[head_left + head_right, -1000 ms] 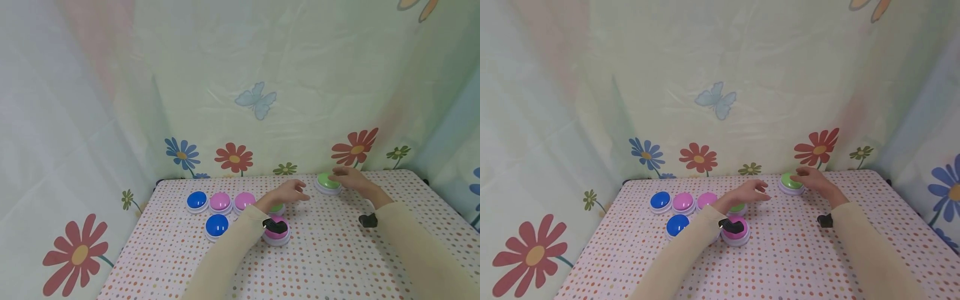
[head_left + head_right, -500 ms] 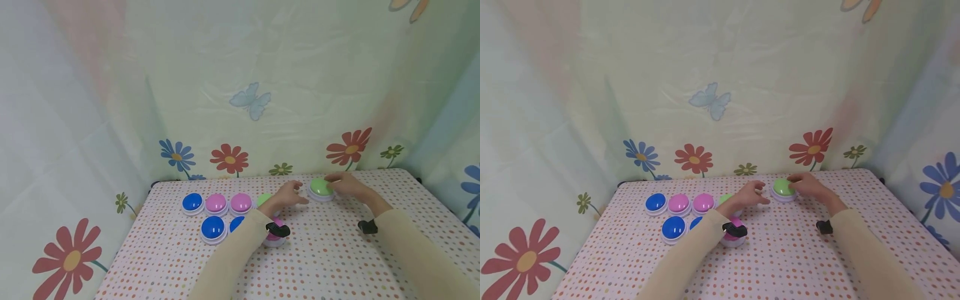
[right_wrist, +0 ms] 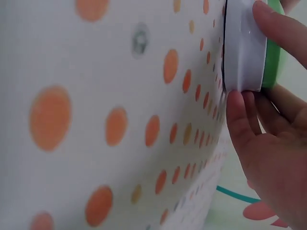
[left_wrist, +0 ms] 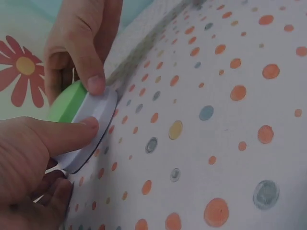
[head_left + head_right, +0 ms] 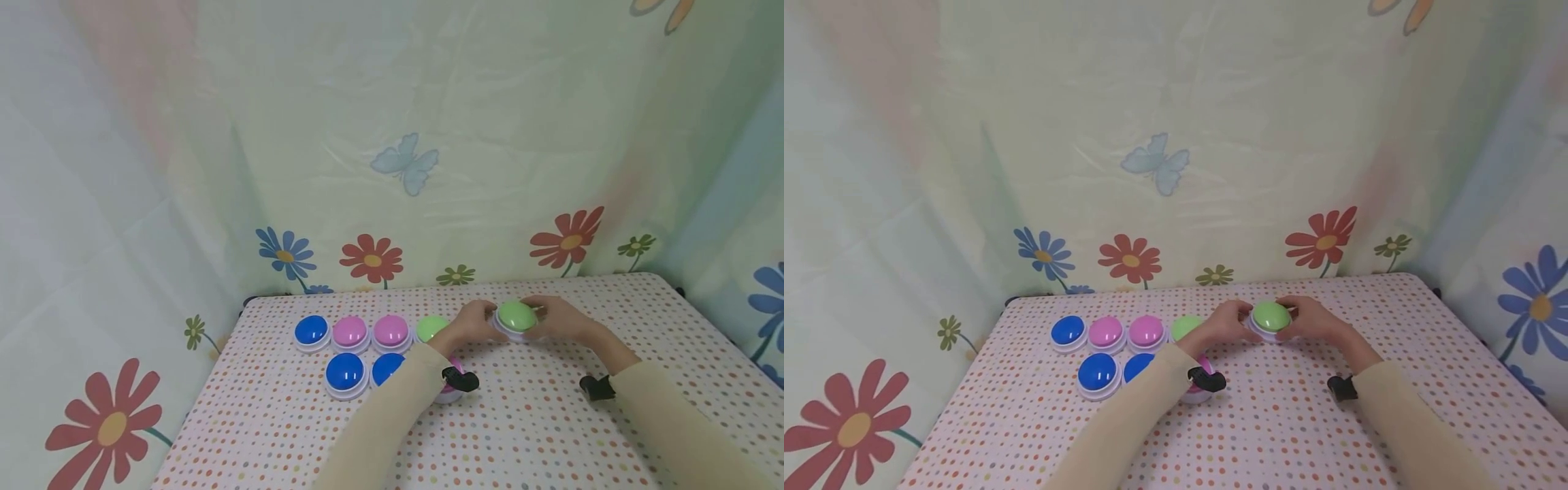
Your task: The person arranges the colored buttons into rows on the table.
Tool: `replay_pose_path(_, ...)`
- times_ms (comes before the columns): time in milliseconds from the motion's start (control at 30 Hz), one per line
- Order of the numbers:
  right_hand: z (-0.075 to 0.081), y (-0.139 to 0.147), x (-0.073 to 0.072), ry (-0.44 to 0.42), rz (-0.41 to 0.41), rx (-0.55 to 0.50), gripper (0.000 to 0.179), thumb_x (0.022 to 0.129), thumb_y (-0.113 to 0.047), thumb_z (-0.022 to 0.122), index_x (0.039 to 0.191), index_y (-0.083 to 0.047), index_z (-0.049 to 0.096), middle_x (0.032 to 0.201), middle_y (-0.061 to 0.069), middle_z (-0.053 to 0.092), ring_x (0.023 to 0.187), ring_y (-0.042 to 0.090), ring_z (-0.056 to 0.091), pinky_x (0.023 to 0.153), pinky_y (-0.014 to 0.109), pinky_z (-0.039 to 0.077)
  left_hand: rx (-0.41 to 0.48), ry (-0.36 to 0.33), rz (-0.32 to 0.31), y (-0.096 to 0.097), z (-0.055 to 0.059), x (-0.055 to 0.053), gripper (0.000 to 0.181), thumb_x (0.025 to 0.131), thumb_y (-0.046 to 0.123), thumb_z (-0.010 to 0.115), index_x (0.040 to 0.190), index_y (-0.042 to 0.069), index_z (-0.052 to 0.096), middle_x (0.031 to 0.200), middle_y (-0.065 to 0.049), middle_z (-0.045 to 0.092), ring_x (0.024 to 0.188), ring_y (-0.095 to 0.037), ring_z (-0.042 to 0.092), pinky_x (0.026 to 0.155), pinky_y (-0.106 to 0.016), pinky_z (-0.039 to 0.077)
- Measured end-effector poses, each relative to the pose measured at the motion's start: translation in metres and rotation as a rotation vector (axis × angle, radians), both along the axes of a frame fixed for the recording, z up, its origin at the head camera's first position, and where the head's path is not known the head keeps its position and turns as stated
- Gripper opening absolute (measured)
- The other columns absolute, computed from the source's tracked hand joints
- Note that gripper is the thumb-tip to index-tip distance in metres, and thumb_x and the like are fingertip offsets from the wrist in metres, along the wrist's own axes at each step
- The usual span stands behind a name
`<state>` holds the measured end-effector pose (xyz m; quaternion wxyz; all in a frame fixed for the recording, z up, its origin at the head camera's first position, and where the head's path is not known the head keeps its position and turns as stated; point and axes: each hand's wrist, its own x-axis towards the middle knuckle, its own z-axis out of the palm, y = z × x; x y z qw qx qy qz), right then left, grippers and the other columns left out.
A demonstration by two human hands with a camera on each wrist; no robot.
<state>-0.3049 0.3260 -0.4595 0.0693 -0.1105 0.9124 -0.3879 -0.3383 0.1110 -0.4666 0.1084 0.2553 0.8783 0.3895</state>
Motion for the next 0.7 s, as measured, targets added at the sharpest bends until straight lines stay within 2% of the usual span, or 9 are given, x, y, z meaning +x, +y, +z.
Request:
replay_pose_path(233, -0.006, -0.001, 0.0, 0.0, -0.078, 0.013, 0.086, 0.072, -0.033, 0.086, 0.139, 0.002, 0.045, 0.139, 0.029, 0.044, 0.122, 0.051, 0.043, 0.093, 0.067, 0.039, 0.017, 0.008, 0.013, 0.004, 0.0, 0.0, 0.06, 0.074, 0.022, 0.086, 0.126, 0.006, 0.061, 0.112, 0.0, 0.065, 0.099, -0.01, 0.059, 0.082, -0.022, 0.048)
replay_pose_path(433, -0.008, -0.002, 0.007, 0.041, -0.06, 0.01, 0.089, 0.073, -0.038, 0.085, 0.138, 0.004, 0.043, 0.138, 0.03, 0.045, 0.126, 0.05, 0.039, 0.097, 0.067, 0.036, 0.083, -0.028, -0.006, -0.001, 0.001, 0.001, 0.06, 0.074, 0.019, 0.086, 0.127, 0.006, 0.061, 0.116, 0.002, 0.063, 0.092, -0.006, 0.06, 0.075, -0.018, 0.049)
replay_pose_path(567, 0.003, -0.007, 0.015, 0.085, -0.029, -0.005, 0.085, 0.074, -0.039, 0.084, 0.135, 0.004, 0.044, 0.133, 0.027, 0.049, 0.123, 0.047, 0.044, 0.095, 0.063, 0.041, 0.139, -0.042, -0.035, -0.007, 0.011, 0.002, 0.058, 0.073, 0.013, 0.086, 0.125, 0.005, 0.062, 0.115, 0.003, 0.064, 0.09, -0.004, 0.06, 0.073, -0.018, 0.05)
replay_pose_path(700, 0.026, -0.016, 0.027, 0.142, -0.028, 0.001, 0.085, 0.074, -0.037, 0.085, 0.134, 0.006, 0.044, 0.129, 0.026, 0.052, 0.117, 0.044, 0.049, 0.091, 0.058, 0.046, 0.14, 0.034, -0.104, -0.014, 0.028, 0.004, 0.057, 0.073, 0.014, 0.086, 0.124, 0.005, 0.063, 0.115, 0.003, 0.064, 0.092, -0.005, 0.061, 0.075, -0.015, 0.05)
